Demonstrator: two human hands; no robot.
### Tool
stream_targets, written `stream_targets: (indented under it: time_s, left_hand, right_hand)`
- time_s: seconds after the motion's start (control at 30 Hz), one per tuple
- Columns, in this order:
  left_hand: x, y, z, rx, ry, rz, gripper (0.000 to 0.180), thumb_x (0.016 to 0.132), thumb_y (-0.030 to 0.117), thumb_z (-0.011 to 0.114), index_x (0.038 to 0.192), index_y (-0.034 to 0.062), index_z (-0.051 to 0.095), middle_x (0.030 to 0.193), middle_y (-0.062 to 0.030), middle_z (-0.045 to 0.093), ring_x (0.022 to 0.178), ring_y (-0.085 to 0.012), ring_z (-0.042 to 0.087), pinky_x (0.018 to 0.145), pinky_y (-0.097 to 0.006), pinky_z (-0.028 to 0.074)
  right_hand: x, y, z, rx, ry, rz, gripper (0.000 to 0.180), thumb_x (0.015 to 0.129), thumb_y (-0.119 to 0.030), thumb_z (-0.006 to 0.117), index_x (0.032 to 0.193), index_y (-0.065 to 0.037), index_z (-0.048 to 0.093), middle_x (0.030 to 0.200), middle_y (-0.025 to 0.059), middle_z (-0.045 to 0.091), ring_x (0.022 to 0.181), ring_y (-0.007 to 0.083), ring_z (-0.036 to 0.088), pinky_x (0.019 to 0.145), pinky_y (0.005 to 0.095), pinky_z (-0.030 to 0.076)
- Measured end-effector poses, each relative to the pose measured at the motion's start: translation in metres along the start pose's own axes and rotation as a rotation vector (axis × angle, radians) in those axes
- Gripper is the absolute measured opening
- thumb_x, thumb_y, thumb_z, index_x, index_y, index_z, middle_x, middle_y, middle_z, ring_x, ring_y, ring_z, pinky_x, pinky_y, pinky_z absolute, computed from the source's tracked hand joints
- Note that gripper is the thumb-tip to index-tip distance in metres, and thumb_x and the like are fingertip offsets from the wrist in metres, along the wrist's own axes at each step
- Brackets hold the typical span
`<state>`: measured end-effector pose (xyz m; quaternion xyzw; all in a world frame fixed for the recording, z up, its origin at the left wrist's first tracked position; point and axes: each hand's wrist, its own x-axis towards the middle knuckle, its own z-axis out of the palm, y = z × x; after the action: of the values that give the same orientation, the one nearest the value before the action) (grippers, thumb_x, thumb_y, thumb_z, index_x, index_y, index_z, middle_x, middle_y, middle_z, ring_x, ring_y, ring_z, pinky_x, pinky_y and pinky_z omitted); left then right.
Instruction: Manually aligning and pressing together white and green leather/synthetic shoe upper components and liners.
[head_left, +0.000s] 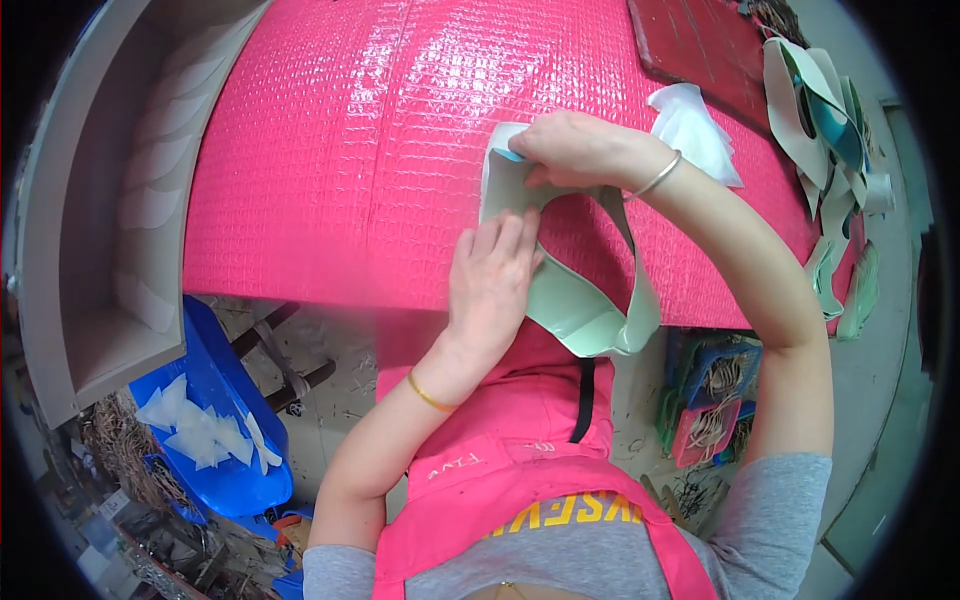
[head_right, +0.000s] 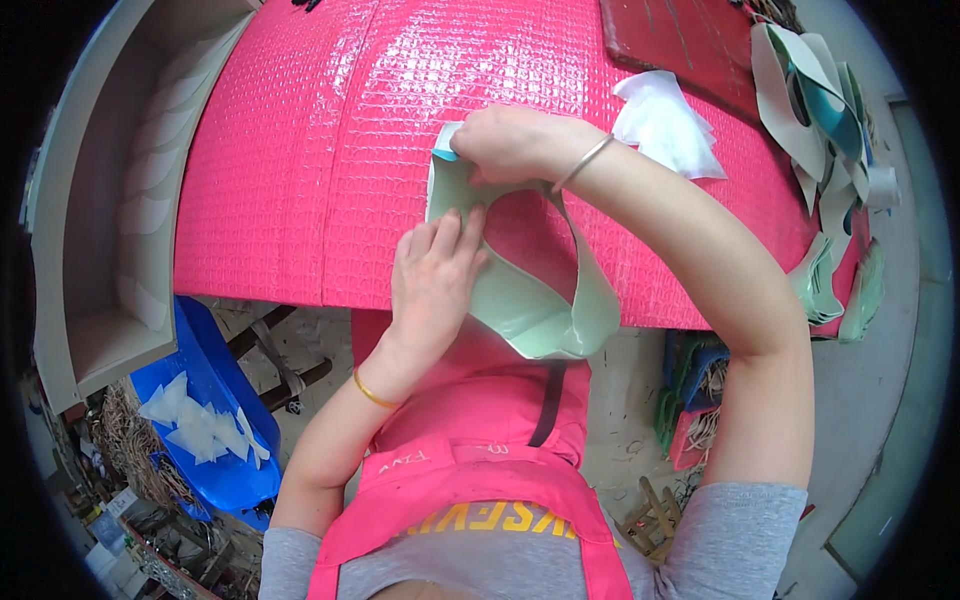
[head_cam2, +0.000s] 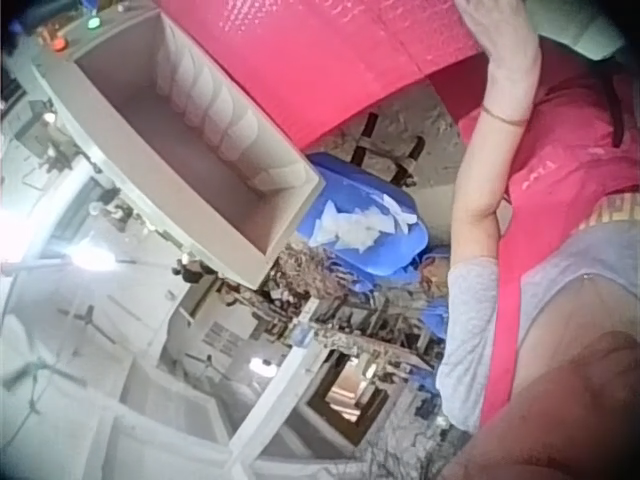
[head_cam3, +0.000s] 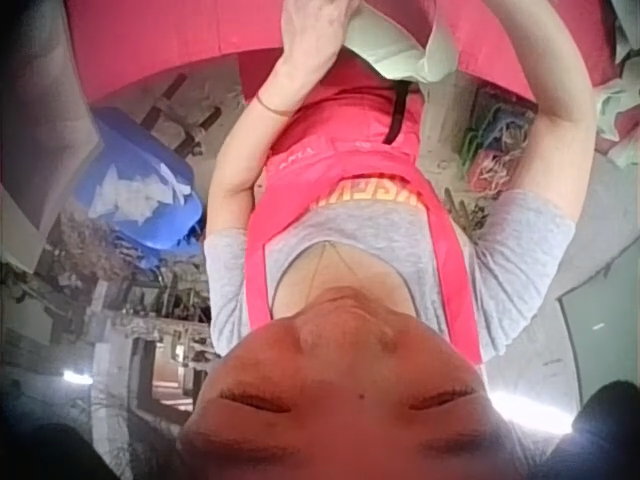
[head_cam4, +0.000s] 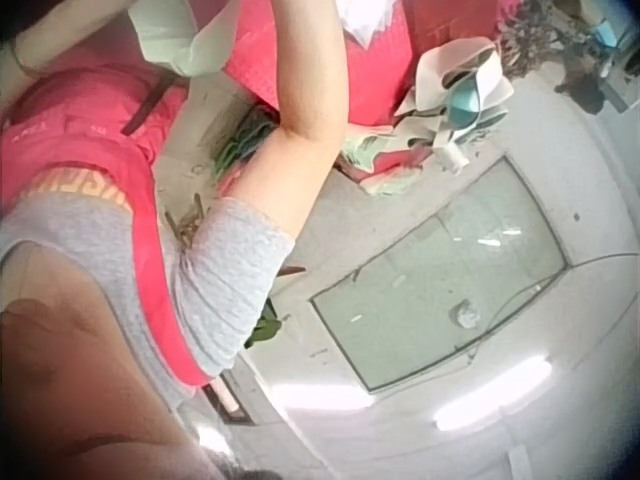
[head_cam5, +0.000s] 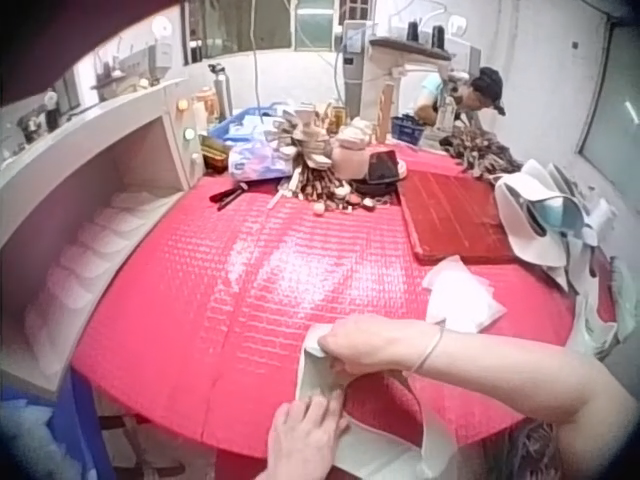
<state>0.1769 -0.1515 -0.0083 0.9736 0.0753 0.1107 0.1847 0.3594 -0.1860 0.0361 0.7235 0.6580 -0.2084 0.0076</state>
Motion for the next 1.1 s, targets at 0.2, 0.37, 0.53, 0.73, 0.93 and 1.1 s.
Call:
stream_targets:
  time_s: [0.2,0.37,0.53,0.73,0.93,1.1]
  left_hand:
    - [0.008,-0.009,0.01,0.017,0.113,0.108,0.041,0.071,0.015,0.06,0.109,0.0046,0.052,0.104,-0.0097,0.047,0.092,-0.0243,0.046,0.083,-0.034,0.04]
    - [0.024,-0.011,0.003,-0.014,-0.078,0.079,0.041,0.071,0.016,0.059,0.11,0.0047,0.051,0.105,-0.009,0.047,0.094,-0.0243,0.047,0.082,-0.031,0.042]
    - [0.032,-0.031,0.007,-0.071,0.064,0.318,0.039,0.072,0.016,0.059,0.108,0.0042,0.052,0.104,-0.008,0.049,0.092,-0.0218,0.048,0.081,-0.03,0.043]
    - [0.045,-0.027,0.011,0.009,0.02,0.394,0.037,0.073,0.018,0.057,0.106,0.0043,0.053,0.106,-0.0072,0.049,0.098,-0.0206,0.047,0.083,-0.029,0.042]
    - [0.053,-0.035,0.018,-0.06,0.094,0.496,0.03,0.072,0.017,0.057,0.097,0.0001,0.054,0.097,-0.0083,0.05,0.092,-0.022,0.048,0.08,-0.03,0.042]
    - [0.055,-0.029,0.012,-0.025,-0.022,0.464,0.029,0.072,0.014,0.056,0.096,-0.0019,0.054,0.097,-0.0098,0.05,0.092,-0.0224,0.048,0.08,-0.031,0.041]
  right_hand:
    - [-0.002,0.005,-0.007,0.086,-0.149,0.091,0.024,0.066,-0.016,0.065,0.082,0.002,0.059,0.073,0.0206,0.058,0.073,0.0347,0.058,0.065,0.0402,0.046]
    - [0.004,0.005,-0.003,-0.026,-0.159,0.141,0.024,0.066,-0.016,0.064,0.081,0.003,0.06,0.073,0.0204,0.059,0.073,0.034,0.059,0.066,0.0399,0.046]
    - [0.0,0.012,-0.004,0.077,-0.192,0.273,0.027,0.066,-0.017,0.065,0.081,0.005,0.059,0.075,0.0215,0.059,0.075,0.0352,0.058,0.067,0.0398,0.046]
    - [-0.014,0.023,-0.004,0.109,-0.253,0.397,0.028,0.067,-0.019,0.064,0.084,0.003,0.059,0.077,0.0219,0.059,0.077,0.035,0.058,0.068,0.0397,0.046]
    - [-0.017,0.019,0.001,0.059,-0.159,0.469,0.031,0.065,-0.021,0.066,0.084,0.003,0.058,0.077,0.0219,0.058,0.078,0.0367,0.056,0.069,0.0406,0.044]
    - [-0.036,0.01,-0.003,0.025,-0.203,0.366,0.036,0.061,-0.022,0.069,0.083,0.003,0.057,0.078,0.022,0.058,0.078,0.0358,0.056,0.069,0.0399,0.044]
